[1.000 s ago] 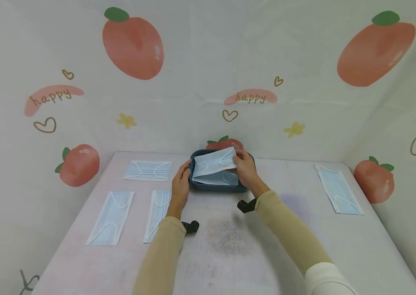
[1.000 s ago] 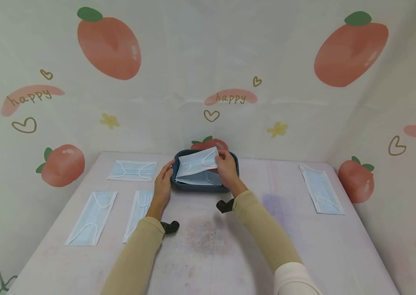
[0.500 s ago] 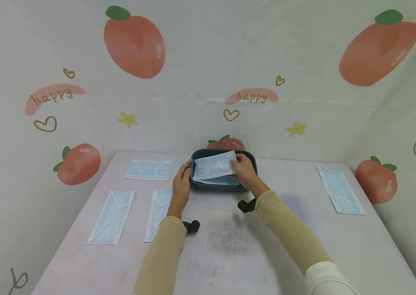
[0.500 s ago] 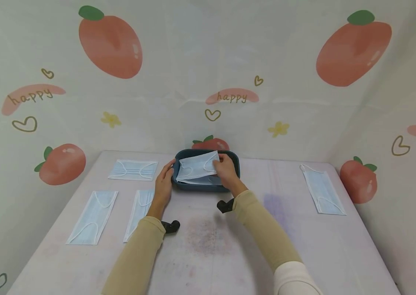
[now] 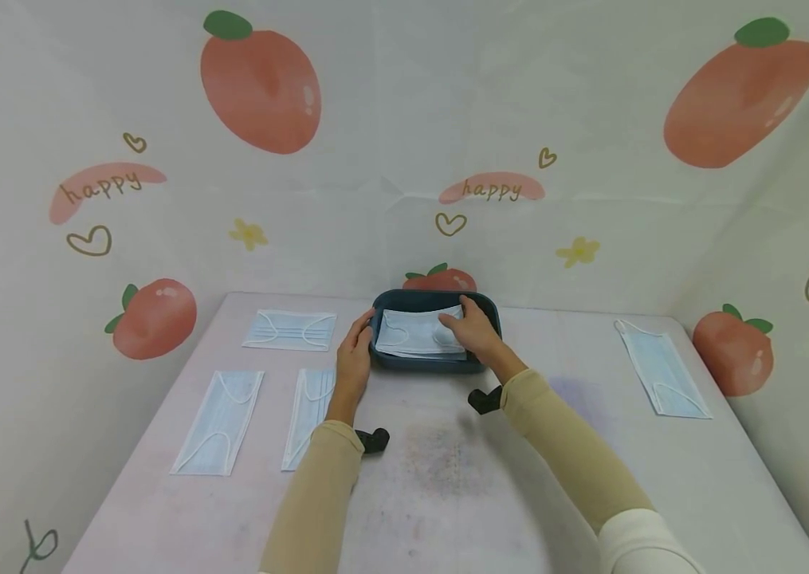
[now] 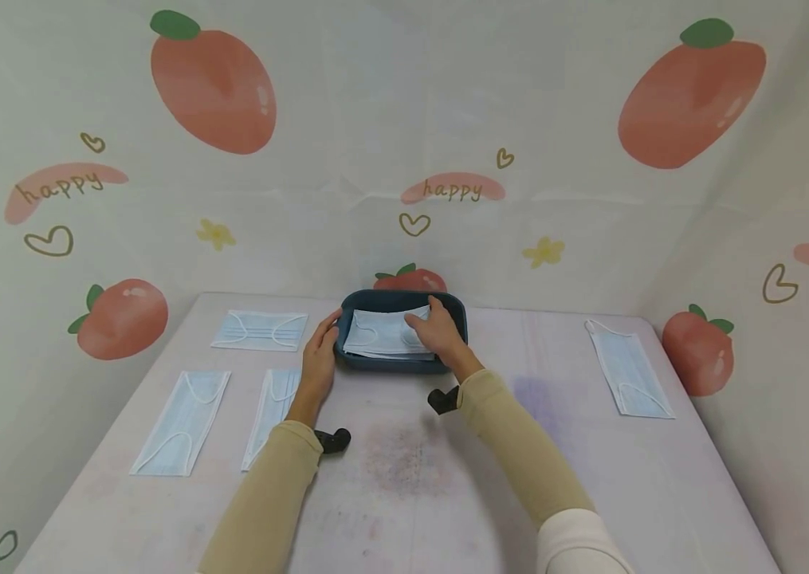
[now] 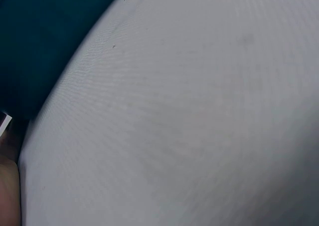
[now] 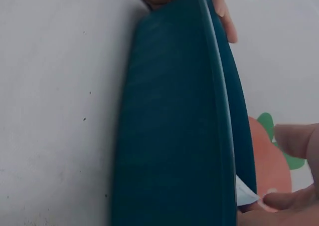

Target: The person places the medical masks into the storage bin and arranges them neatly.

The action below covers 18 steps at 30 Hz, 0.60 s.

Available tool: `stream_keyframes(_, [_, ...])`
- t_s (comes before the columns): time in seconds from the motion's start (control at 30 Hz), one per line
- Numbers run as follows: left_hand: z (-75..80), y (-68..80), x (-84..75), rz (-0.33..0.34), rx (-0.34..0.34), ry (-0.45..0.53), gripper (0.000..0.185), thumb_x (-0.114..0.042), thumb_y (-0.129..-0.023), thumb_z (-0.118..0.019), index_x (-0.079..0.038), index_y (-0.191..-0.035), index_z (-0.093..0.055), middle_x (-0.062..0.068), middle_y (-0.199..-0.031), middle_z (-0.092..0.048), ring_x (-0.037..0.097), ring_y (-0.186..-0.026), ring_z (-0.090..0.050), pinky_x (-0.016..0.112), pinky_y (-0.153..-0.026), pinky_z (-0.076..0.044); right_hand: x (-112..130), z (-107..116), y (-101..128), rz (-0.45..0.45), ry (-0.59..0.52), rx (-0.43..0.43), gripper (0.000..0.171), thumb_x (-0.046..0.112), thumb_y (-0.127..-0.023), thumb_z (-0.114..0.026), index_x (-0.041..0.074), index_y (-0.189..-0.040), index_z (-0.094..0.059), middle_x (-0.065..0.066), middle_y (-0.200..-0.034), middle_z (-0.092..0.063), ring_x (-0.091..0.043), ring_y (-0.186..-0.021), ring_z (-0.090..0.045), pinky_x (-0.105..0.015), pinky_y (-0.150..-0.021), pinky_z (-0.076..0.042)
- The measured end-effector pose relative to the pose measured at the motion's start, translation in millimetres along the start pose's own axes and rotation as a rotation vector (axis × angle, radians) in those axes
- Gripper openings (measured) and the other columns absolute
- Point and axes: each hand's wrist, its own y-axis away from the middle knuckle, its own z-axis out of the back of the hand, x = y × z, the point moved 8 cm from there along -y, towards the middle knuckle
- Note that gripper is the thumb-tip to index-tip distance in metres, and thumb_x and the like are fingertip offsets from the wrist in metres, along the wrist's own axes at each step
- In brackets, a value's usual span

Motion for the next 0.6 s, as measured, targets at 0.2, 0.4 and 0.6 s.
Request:
stream_keyframes(0.2, [-0.4, -0.6, 1.1, 0.001, 0.000, 0.011, 0.039, -0.033, -0.110, -0.038, -0.036, -0.146, -0.053, -0.006, -0.159, -0.047, 0.017, -0.153, -0.037, 0.043, -0.127, -0.031, 4.2, 1.1, 1.4, 0.094, 0.086, -0.010, 0.082, 0.043, -0.103, -0.053, 0.011, -0.165, -0.010, -0.017, -0.171, -0.015, -0.035, -0.160, -0.015, -0.055, -0.129, -0.020])
stream_keyframes(0.4, [0.2, -0.8, 1.2, -0.004, -0.008, 0.013, 0.040, -0.033, -0.109, -0.038, -0.035, -0.146, -0.054, -0.006, -0.159, -0.048, 0.019, -0.153, -0.038, 0.045, -0.127, -0.031, 11.9, -1.7, 6.7, 0.189, 0.252, 0.010, 0.082, 0.050, -0.102, -0.053, 0.012, -0.164, -0.017, -0.019, -0.171, -0.014, -0.038, -0.159, -0.016, -0.059, -0.128, -0.021])
stream_keyframes(0.6, [0.5, -0.8, 1.1, -0.005, -0.006, 0.010, 0.040, -0.033, -0.109, -0.039, -0.036, -0.146, -0.054, -0.006, -0.159, -0.048, 0.018, -0.153, -0.037, 0.044, -0.127, -0.031, 17.4, -2.1, 16.1, 0.249, 0.372, 0.026, 0.082, 0.054, -0.102, -0.051, 0.015, -0.165, -0.016, -0.020, -0.171, -0.008, -0.042, -0.158, -0.014, -0.065, -0.125, -0.023])
